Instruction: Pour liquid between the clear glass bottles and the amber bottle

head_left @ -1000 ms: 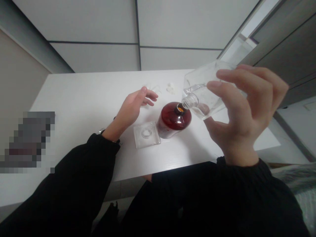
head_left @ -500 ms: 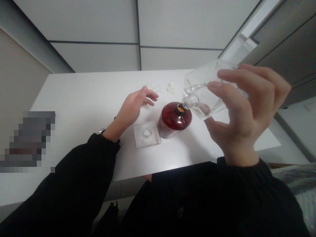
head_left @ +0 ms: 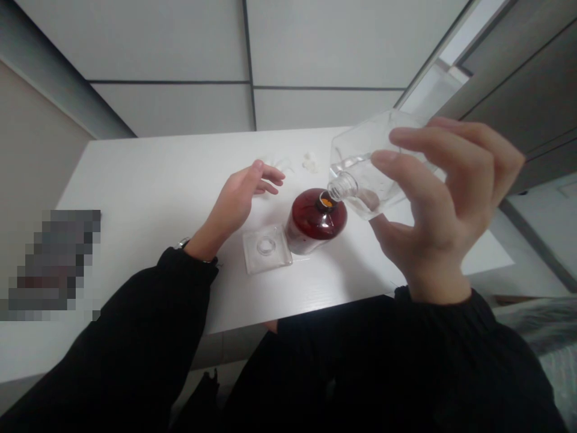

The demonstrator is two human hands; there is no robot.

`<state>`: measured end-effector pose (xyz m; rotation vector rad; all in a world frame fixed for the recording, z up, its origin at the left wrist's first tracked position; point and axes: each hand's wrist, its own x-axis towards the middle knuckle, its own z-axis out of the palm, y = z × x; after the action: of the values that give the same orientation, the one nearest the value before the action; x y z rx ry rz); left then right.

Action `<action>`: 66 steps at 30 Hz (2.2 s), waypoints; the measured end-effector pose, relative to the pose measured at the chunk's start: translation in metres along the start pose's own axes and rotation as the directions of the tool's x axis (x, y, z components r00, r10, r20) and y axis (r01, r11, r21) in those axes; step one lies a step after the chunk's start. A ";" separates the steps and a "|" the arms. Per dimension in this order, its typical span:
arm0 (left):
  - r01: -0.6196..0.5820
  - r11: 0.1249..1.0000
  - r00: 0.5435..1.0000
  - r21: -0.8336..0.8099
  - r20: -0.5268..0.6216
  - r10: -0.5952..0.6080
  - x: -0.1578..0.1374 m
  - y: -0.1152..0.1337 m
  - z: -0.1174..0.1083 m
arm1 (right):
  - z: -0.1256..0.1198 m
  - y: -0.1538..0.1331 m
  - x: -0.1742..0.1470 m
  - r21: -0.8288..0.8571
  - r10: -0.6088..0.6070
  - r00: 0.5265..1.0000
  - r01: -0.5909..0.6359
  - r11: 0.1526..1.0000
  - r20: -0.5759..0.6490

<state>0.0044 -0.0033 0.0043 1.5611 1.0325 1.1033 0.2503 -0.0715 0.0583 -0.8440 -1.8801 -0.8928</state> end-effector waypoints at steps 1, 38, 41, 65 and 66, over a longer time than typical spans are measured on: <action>0.000 1.000 1.000 0.001 -0.002 0.000 0.000 0.000 0.000 | 0.000 0.000 0.000 -0.011 0.003 1.000 -0.003 1.000 -0.006; 0.021 1.000 1.000 -0.004 -0.010 -0.021 0.000 0.004 0.002 | -0.002 -0.004 0.000 0.027 0.049 0.999 -0.049 0.998 0.002; 0.023 1.000 1.000 -0.011 -0.009 -0.023 0.000 0.005 0.003 | 0.000 -0.004 -0.001 0.071 0.045 0.999 -0.044 0.996 -0.016; 0.019 1.000 1.000 -0.001 0.002 -0.019 0.000 0.002 0.001 | -0.003 -0.006 -0.001 0.040 0.074 0.997 -0.074 0.996 0.017; 0.016 1.000 1.000 -0.002 0.003 -0.016 0.000 0.001 0.001 | -0.003 -0.006 -0.001 0.037 0.074 0.997 -0.074 0.997 0.024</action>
<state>0.0052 -0.0035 0.0053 1.5500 1.0396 1.0909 0.2469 -0.0770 0.0569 -0.8978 -1.8668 -0.8030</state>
